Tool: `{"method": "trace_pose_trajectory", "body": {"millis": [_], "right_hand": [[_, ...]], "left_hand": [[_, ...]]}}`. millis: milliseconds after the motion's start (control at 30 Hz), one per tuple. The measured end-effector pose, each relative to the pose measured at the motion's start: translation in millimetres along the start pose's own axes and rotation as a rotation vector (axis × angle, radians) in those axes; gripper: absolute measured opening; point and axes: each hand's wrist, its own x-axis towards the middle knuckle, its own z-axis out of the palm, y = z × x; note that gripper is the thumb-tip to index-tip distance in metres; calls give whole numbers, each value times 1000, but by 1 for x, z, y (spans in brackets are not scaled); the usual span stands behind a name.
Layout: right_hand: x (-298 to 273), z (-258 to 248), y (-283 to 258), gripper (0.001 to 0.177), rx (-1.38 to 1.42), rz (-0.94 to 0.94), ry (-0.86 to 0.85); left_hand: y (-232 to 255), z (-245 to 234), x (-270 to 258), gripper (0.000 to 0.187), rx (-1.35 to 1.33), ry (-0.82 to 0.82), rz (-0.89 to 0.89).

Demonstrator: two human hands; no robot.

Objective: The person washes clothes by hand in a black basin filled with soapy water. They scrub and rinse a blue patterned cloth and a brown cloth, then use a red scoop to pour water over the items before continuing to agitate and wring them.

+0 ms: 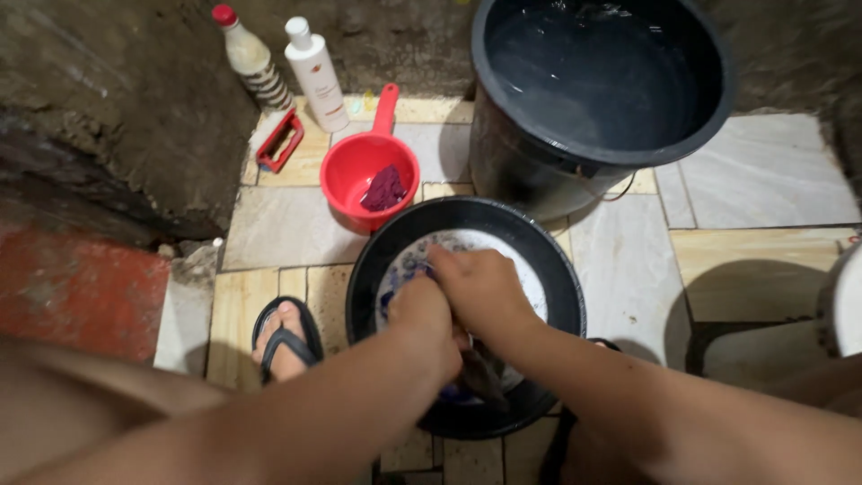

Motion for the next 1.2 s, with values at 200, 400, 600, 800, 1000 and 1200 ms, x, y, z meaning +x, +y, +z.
{"method": "trace_pose_trajectory", "body": {"millis": [200, 400, 600, 800, 1000, 1200], "right_hand": [[9, 0, 22, 48, -48, 28, 48], [7, 11, 17, 42, 197, 85, 32], [-13, 14, -1, 39, 97, -180, 26], [-3, -9, -8, 52, 223, 232, -79], [-5, 2, -7, 49, 35, -244, 46], [-2, -4, -9, 49, 94, 22, -3]], "left_hand": [[-1, 5, 10, 29, -17, -84, -33], [-7, -13, 17, 36, -136, -217, -54], [-4, -4, 30, 36, -339, -363, -77], [-5, 7, 21, 27, -49, -14, 26], [3, 8, 5, 26, -66, -15, -17], [2, 0, 0, 20, -42, -64, -6]]}}
